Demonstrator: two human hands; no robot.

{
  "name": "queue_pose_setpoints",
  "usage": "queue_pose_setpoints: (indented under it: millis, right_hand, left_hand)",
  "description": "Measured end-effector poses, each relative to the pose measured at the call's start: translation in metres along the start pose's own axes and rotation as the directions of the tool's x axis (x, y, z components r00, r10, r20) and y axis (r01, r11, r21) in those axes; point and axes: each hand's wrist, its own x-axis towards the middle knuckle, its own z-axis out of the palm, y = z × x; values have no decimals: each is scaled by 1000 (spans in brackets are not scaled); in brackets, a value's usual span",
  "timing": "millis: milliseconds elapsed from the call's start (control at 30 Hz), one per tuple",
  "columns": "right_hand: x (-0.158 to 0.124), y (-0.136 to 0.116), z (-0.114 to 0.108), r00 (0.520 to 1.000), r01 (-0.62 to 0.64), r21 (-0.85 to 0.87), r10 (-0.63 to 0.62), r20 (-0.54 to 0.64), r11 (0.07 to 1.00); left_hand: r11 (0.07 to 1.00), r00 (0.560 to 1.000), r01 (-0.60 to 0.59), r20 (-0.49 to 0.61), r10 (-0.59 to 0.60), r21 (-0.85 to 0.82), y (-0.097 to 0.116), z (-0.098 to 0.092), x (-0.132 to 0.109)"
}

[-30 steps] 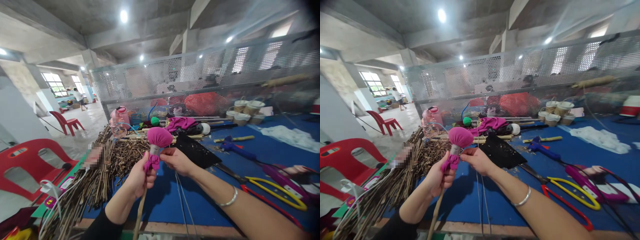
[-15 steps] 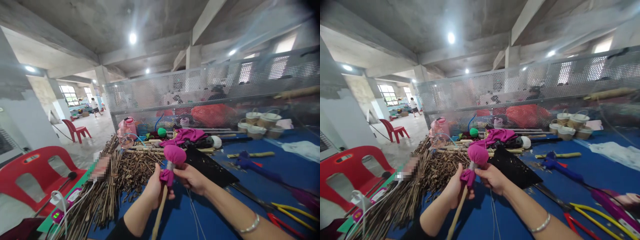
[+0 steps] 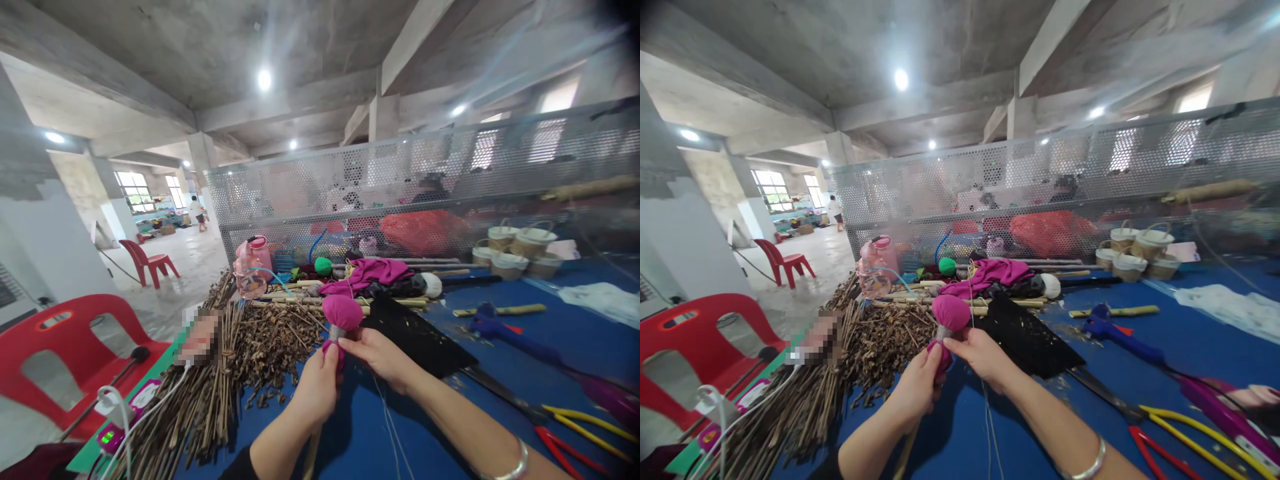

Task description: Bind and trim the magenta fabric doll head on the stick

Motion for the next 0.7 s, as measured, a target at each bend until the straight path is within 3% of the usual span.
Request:
queue_pose_setpoints:
  millis: [100,233,400,533,600,700]
  right_hand:
    - [-1,-3,-3,996,-46,-61,41,-83,997]
    - [-7,-11,-6,988,-149,53,150,-19,987]
    - [-7,-9,-4,985,-167,144,171,-13,975]
    - [-2,-6,-1,990,-137,189,139,5,972]
    - [-1,-6,-2,990,-138,215,134,32,967]
    - [-2,-5,-2,984,-173,284,157,80,943]
  left_hand:
    - [998,997,-1,-70,6,65,0,-1,1]
    - [999,997,4,-74,-1,37,5,-1,-2]
    - [1000,1000,-10,-18,10,-15,9,-4,-6]
    - [987,994,32,108,-15,-160,9,-11,-6]
    - [961,968,160,226,-108,-227,10,-15,-4]
    - [886,838,415,466,-283,-208,12,-19,0]
